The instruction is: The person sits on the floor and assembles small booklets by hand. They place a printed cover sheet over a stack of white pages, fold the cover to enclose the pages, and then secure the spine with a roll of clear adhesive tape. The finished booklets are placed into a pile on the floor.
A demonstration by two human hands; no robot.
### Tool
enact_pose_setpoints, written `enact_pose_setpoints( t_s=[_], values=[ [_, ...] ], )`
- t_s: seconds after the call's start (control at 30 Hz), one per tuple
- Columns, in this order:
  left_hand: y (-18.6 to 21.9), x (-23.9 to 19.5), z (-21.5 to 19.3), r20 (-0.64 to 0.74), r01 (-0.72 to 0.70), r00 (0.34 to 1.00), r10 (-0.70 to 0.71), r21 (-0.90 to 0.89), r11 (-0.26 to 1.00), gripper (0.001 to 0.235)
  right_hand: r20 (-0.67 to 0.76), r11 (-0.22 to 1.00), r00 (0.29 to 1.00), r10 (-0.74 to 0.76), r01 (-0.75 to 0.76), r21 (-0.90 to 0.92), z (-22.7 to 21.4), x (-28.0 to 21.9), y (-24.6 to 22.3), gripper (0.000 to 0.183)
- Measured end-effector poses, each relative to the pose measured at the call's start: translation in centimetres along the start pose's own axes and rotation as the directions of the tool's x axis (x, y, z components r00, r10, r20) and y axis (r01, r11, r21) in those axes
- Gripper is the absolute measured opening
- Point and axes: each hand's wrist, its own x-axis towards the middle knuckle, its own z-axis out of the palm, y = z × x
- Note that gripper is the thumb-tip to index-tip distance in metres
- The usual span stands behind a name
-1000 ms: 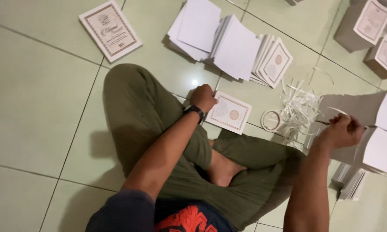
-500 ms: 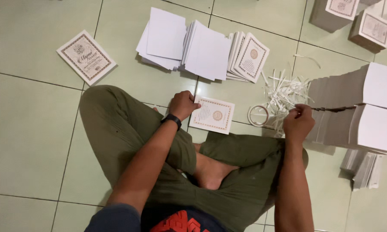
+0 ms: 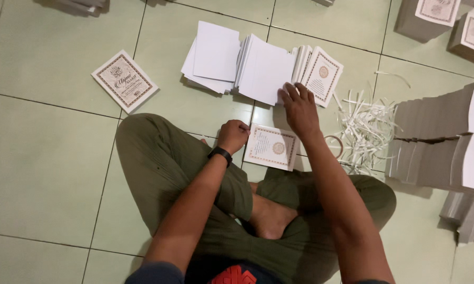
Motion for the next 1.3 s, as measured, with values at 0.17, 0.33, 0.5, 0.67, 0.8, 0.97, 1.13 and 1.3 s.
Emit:
enact_pose_setpoints(
  t_s=[0.17,0.33,0.5,0.67,0.8,0.97,1.13,1.3],
  values=[
    [1.4,-0.5,0.1,-0.166,-0.032,0.985,0.038,0.037,0.999,0.020,-0.259,0.995,0.961,-0.096,0.102,0.007,-2.8,1.1,1.1,0.007],
    [6.8,-4.8,-1.7,-0.298,-0.310,0.895,0.333,0.123,0.943,0.015,-0.494,0.971,0.864,0.102,0.021,0.237,-7.6,-2.0,-0.6,0.015],
    [9.3,-9.7,-1.2,0.517,-0.834,0.522,0.678,0.478,0.277,0.072,-0.294,0.409,0.448,0.844,-0.182,0.894,-12.0,-9.3,-4.1,0.035],
    [3.7,-6.6,3.4,0.517,-0.795,0.527,0.674,0.580,0.177,0.057,-0.109,0.128,0.181,0.977,-0.100,0.987,-9.2,-18.7,-1.7,0.029],
    [0.1,-2.9,5.0,0.519,-0.772,0.636,0.571,0.434,0.465,0.042,0.059,-0.063,0.057,0.997,0.061,0.996,-6.0,-24.0,1.2,0.028],
    [7.4,-6.3,-0.1,0.404,-0.685,0.723,0.560,0.319,0.654,0.044,0.122,-0.124,0.021,0.992,0.214,0.969,-8.5,-21.9,0.1,0.030],
    [9.0,-3.2,0.1,0.278,-0.592,0.805,0.525,0.302,0.747,0.063,0.091,-0.096,0.036,0.995,0.188,0.977,-8.1,-20.9,0.3,0.029],
    [11.9,-2.4,-0.3,0.303,-0.585,0.790,0.533,0.113,0.803,0.017,0.114,-0.118,0.029,0.993,0.222,0.968,-4.1,-23.0,2.3,0.028]
  ],
)
